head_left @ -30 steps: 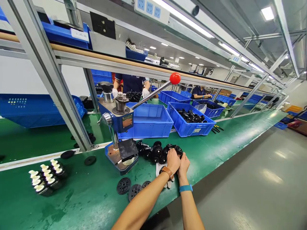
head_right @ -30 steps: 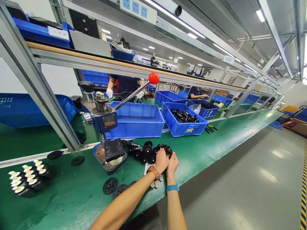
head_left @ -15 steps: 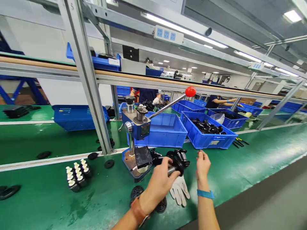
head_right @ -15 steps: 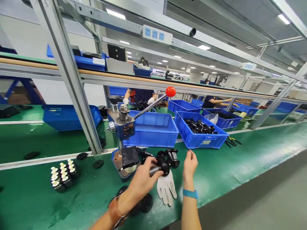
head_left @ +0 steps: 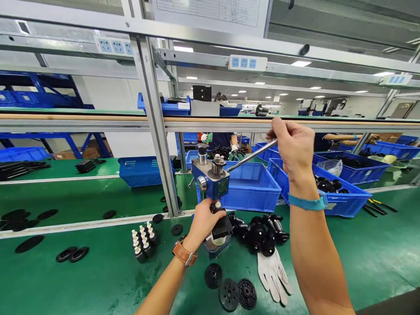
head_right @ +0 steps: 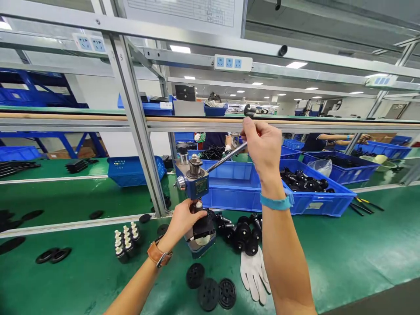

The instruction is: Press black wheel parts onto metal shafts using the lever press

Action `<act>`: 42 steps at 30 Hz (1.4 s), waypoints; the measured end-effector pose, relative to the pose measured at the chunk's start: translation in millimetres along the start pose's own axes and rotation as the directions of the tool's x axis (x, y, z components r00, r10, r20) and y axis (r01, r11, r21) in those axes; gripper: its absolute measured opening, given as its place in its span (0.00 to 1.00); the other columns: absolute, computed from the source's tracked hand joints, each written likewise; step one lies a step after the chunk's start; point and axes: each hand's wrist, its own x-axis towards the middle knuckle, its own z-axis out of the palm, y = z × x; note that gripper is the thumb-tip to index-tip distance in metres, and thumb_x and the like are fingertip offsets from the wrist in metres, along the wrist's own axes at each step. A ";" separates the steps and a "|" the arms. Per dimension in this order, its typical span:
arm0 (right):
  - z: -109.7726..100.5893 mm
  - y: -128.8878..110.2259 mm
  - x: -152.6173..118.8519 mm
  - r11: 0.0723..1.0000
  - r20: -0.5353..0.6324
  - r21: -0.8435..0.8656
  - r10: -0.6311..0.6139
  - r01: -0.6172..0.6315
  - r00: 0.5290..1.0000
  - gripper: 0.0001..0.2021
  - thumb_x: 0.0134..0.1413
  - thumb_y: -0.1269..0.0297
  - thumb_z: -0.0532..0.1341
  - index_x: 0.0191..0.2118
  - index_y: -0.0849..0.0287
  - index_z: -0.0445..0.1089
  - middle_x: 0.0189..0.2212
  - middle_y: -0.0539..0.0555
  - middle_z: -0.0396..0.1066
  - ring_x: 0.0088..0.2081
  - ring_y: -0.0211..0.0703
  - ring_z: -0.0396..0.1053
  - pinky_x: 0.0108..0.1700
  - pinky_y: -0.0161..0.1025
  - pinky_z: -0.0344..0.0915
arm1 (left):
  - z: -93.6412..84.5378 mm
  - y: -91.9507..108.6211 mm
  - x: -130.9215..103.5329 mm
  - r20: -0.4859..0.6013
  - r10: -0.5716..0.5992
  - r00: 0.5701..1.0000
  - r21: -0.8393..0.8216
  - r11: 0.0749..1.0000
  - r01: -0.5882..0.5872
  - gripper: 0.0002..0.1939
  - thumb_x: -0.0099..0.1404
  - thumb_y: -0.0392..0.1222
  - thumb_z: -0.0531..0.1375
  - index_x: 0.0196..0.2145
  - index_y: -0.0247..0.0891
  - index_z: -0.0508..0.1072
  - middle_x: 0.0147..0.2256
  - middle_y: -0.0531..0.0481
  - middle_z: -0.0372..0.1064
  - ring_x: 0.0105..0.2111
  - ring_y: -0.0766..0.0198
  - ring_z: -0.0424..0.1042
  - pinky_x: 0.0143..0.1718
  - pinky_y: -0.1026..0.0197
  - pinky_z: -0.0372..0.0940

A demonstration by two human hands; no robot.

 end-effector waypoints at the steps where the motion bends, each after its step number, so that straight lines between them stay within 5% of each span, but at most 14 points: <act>1: -9.3 -0.4 -10.7 0.994 -0.016 -0.103 0.025 -0.027 1.000 0.20 0.66 0.50 0.62 0.30 0.60 0.78 0.22 0.50 0.71 0.26 0.37 0.68 0.32 0.36 0.65 | 2.2 -1.6 0.9 -0.010 0.001 1.000 -0.007 1.000 -0.001 0.10 0.55 0.38 0.71 0.30 0.37 0.74 0.29 0.53 0.71 0.28 0.63 0.66 0.30 0.62 0.56; 5: -54.7 18.1 -84.0 0.887 -0.063 -0.404 0.215 -0.222 0.975 0.21 0.61 0.47 0.65 0.25 0.60 0.77 0.16 0.47 0.67 0.21 0.36 0.64 0.27 0.36 0.58 | 8.4 -7.0 1.4 -0.054 -0.004 0.999 -0.052 0.999 0.001 0.12 0.56 0.40 0.71 0.27 0.38 0.70 0.27 0.55 0.68 0.27 0.64 0.64 0.30 0.62 0.55; 10: -70.4 51.6 -149.4 0.870 -0.097 -0.319 0.366 -0.377 0.926 0.26 0.60 0.39 0.64 0.26 0.60 0.75 0.17 0.48 0.68 0.19 0.36 0.64 0.25 0.36 0.59 | 13.4 -9.2 2.0 -0.063 -0.012 0.998 -0.103 0.995 0.005 0.11 0.56 0.40 0.71 0.28 0.39 0.70 0.27 0.56 0.67 0.27 0.63 0.64 0.30 0.62 0.54; 13: -63.0 55.6 -151.8 0.878 -0.165 -0.300 0.337 -0.373 0.927 0.26 0.61 0.39 0.63 0.29 0.61 0.76 0.16 0.48 0.68 0.19 0.37 0.63 0.24 0.36 0.59 | 14.0 -9.1 1.7 -0.076 -0.020 0.997 -0.108 0.994 0.012 0.13 0.56 0.40 0.71 0.27 0.39 0.69 0.26 0.56 0.66 0.27 0.63 0.64 0.30 0.62 0.54; 22: -70.8 46.9 -135.7 0.839 -0.108 -0.378 0.379 -0.390 0.919 0.24 0.61 0.41 0.63 0.33 0.61 0.79 0.17 0.48 0.70 0.20 0.39 0.68 0.25 0.37 0.64 | 10.3 -9.2 1.0 -0.072 -0.056 0.996 -0.059 0.997 0.052 0.15 0.57 0.41 0.71 0.25 0.40 0.66 0.25 0.57 0.63 0.26 0.64 0.61 0.29 0.61 0.53; 29: -54.5 48.5 -152.9 0.887 -0.315 -0.299 0.257 -0.353 0.913 0.20 0.63 0.48 0.65 0.28 0.59 0.78 0.14 0.46 0.63 0.18 0.37 0.64 0.23 0.37 0.60 | 9.4 -7.7 0.1 -0.071 -0.068 0.995 -0.062 0.996 0.064 0.17 0.56 0.42 0.71 0.23 0.41 0.65 0.24 0.58 0.62 0.25 0.65 0.61 0.29 0.61 0.52; 42: -42.1 52.8 -167.1 0.901 -0.405 -0.296 0.182 -0.316 0.896 0.17 0.64 0.53 0.62 0.28 0.58 0.77 0.15 0.48 0.62 0.19 0.41 0.63 0.25 0.40 0.59 | 12.1 -11.3 -0.3 -0.063 -0.091 0.994 -0.069 0.994 0.087 0.16 0.57 0.43 0.69 0.23 0.41 0.65 0.24 0.56 0.62 0.26 0.64 0.62 0.30 0.61 0.55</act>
